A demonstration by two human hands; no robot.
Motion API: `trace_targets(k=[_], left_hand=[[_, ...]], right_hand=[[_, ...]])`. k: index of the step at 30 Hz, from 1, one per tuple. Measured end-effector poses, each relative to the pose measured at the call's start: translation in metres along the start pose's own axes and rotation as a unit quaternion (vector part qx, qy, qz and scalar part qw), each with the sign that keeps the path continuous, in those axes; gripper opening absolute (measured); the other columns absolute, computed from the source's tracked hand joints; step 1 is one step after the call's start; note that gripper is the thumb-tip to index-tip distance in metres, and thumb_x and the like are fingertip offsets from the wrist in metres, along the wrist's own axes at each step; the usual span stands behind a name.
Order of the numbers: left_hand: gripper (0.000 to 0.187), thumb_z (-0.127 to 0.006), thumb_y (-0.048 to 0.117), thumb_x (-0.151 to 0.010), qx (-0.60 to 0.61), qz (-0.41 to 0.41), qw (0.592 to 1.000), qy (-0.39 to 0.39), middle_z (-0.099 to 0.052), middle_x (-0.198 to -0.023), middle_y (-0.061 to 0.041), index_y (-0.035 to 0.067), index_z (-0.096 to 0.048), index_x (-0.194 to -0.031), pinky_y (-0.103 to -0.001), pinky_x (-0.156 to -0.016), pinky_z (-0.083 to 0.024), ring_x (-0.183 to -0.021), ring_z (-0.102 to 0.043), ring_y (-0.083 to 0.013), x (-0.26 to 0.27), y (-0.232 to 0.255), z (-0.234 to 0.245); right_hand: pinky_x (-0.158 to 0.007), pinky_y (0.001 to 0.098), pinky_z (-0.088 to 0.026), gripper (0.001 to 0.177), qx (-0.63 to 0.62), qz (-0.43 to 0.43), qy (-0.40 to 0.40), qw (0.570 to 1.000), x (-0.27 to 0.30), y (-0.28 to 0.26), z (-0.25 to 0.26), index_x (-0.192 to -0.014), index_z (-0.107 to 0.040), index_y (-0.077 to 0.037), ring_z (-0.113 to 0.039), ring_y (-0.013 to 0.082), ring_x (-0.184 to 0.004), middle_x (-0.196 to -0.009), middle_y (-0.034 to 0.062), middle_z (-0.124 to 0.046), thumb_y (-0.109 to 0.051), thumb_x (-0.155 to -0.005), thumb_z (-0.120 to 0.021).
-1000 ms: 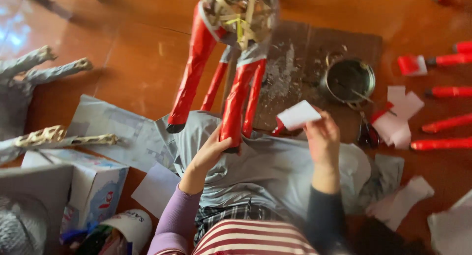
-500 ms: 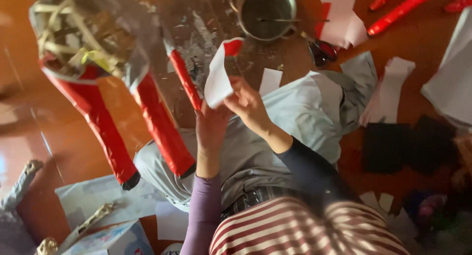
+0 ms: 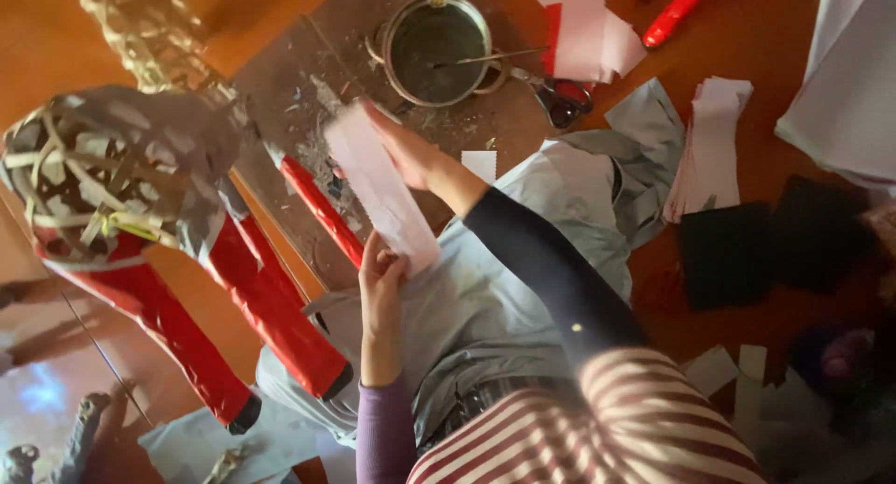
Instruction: Applying adhesive and colored paper strips to a bamboo giraffe-shaped sculpture frame.
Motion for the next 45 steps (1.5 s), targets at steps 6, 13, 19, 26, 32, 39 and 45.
trace_targets(k=[6,13,19,26,32,39,45], left_hand=[[0.072,-0.056,-0.005,-0.091,0.02,0.04,0.999,0.014,-0.058,-0.089,0.001,0.01,-0.038,-0.158,-0.023,-0.054,-0.043,-0.067,-0.051,-0.0078,-0.081,-0.02,-0.021],[0.075,-0.048,-0.015,-0.085,0.114,0.012,0.992,-0.043,-0.065,-0.135,-0.013,0.002,-0.038,-0.158,-0.028,-0.092,-0.061,-0.115,-0.07,-0.0192,-0.16,-0.093,-0.018],[0.069,-0.051,-0.004,-0.09,-0.009,0.079,0.996,0.027,-0.062,-0.128,-0.012,0.009,-0.035,-0.155,-0.038,-0.082,-0.057,-0.104,-0.065,-0.0247,-0.175,-0.115,-0.02],[0.038,-0.058,0.014,-0.101,-0.365,-0.158,0.915,0.073,-0.071,-0.113,-0.019,-0.002,-0.062,-0.135,-0.037,-0.086,-0.054,-0.102,-0.068,-0.0259,-0.164,-0.103,-0.007],[0.036,-0.062,0.021,-0.097,-0.331,-0.106,0.931,0.109,-0.071,-0.097,-0.015,-0.002,-0.064,-0.124,-0.036,-0.078,-0.054,-0.087,-0.069,-0.0242,-0.107,-0.078,0.014],[0.025,-0.059,0.015,-0.104,-0.202,0.001,0.977,0.068,-0.065,-0.087,-0.005,-0.001,-0.07,-0.121,-0.027,-0.065,-0.047,-0.075,-0.057,-0.0107,-0.061,-0.109,0.041],[0.025,-0.056,0.012,-0.102,-0.096,0.006,0.993,0.063,-0.07,-0.096,-0.004,0.0,-0.067,-0.121,-0.025,-0.071,-0.053,-0.08,-0.063,-0.0101,-0.052,-0.111,0.043]], right_hand=[[-0.098,0.0505,-0.052,0.083,0.376,0.108,0.163,0.905,-0.005,-0.083,0.034,-0.157,-0.032,0.003,-0.053,0.032,-0.127,-0.148,0.021,-0.046,-0.057,-0.104,-0.052],[-0.076,0.028,-0.065,0.025,0.43,0.289,0.329,0.789,0.151,-0.179,0.084,-0.121,-0.067,-0.002,-0.074,0.0131,-0.092,-0.109,0.0081,-0.071,-0.02,-0.106,-0.06],[-0.085,0.0535,-0.051,0.019,0.717,0.184,0.569,0.358,0.265,-0.18,0.324,-0.096,-0.065,-0.002,-0.066,0.0449,-0.095,-0.095,0.0216,-0.068,-0.02,-0.1,-0.07],[-0.079,0.0546,-0.049,0.068,0.716,0.109,0.604,0.333,0.244,-0.176,0.264,-0.128,-0.054,0.001,-0.059,0.0494,-0.096,-0.104,0.0307,-0.062,-0.03,-0.078,-0.087],[-0.094,0.0535,-0.049,0.081,0.666,0.193,0.604,0.394,0.239,-0.166,0.324,-0.141,-0.045,-0.004,-0.061,0.0472,-0.112,-0.12,0.0248,-0.066,-0.024,-0.076,-0.088],[-0.094,0.0554,-0.046,0.094,0.663,0.063,0.638,0.387,0.228,-0.172,0.289,-0.148,-0.036,-0.005,-0.058,0.0512,-0.109,-0.118,0.0305,-0.061,-0.027,-0.075,-0.091],[-0.106,0.0481,-0.047,0.074,0.587,0.315,0.61,0.429,0.248,-0.177,0.331,-0.143,-0.044,0.0,-0.06,0.0442,-0.123,-0.132,0.0276,-0.061,-0.009,-0.077,-0.077]])
Point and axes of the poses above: each hand's wrist, its own x-axis away from the middle knuckle, its own z-axis out of the back of the hand, y = z × x, the point moved 4 cm from there along -x, towards the middle knuckle
